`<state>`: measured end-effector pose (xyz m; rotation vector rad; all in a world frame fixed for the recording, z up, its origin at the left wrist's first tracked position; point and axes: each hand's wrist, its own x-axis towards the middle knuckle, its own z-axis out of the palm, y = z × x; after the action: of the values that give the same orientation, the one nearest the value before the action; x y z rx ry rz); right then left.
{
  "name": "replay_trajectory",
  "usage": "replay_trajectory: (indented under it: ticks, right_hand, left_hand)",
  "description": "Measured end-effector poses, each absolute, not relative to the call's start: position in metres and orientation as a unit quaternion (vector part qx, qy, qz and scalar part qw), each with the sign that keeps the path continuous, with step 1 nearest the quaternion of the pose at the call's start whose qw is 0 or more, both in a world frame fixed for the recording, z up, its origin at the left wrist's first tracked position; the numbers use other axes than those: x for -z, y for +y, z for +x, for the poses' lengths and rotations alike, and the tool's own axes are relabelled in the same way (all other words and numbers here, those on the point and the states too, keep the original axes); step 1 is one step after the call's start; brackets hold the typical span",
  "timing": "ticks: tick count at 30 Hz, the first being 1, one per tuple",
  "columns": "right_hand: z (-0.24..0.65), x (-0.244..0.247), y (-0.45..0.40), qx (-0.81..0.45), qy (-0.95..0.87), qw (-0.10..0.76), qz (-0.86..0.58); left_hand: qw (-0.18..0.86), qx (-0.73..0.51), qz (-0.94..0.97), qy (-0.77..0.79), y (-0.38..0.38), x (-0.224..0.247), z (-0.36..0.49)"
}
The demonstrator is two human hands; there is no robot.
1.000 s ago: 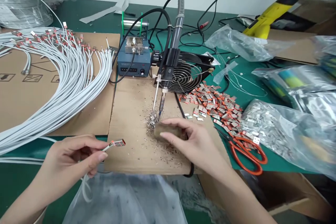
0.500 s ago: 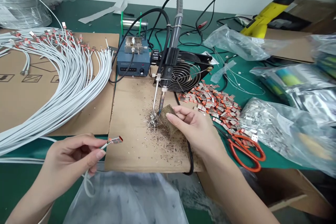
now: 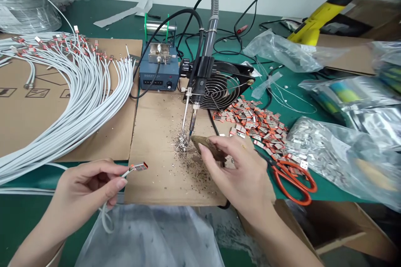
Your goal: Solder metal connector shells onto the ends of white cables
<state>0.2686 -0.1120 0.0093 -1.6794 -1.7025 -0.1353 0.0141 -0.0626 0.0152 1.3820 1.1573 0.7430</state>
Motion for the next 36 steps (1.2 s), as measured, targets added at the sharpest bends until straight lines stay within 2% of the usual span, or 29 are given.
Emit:
replay_trajectory:
  ticks: [5,14,17,20,24,27,30,32,36]
  right_hand:
    - [0.268,-0.003,-0.113,0.111,-0.708,0.275,-0.641]
    - [0.266,-0.006,-0.114,0.17,-0.714,0.252,-0.631]
    - [0.266,-0.005,-0.118,0.08,-0.718,0.27,-0.637]
    - [0.266,-0.005,-0.125,-0.063,-0.703,0.305,-0.639]
    - [0.265,-0.004,-0.13,-0.244,-0.687,0.261,-0.633]
    - [0.268,-0.005,-0.131,-0.234,-0.706,0.24,-0.624]
    - [0.274,-0.008,-0.129,-0.196,-0.705,0.276,-0.623]
    - [0.278,-0.007,-0.126,-0.235,-0.678,0.297,-0.63]
    - [0.281,-0.001,-0.112,-0.393,-0.574,0.349,-0.628]
  left_hand:
    - [0.561,-0.322,0.575,0.502,-0.066,-0.014,0.017]
    - [0.569,-0.349,0.54,0.512,-0.074,-0.017,0.031]
    - [0.568,-0.351,0.54,0.513,-0.073,-0.017,0.031]
    - [0.581,-0.35,0.533,0.506,-0.072,-0.017,0.03]
    - [0.593,-0.299,0.547,0.509,-0.067,-0.018,0.034]
    - [0.603,-0.23,0.574,0.504,-0.06,-0.019,0.04]
    - [0.621,-0.149,0.614,0.465,-0.05,-0.022,0.05]
    - [0.631,-0.096,0.634,0.437,-0.042,-0.023,0.06]
    - [0.629,-0.056,0.674,0.384,-0.021,-0.024,0.084]
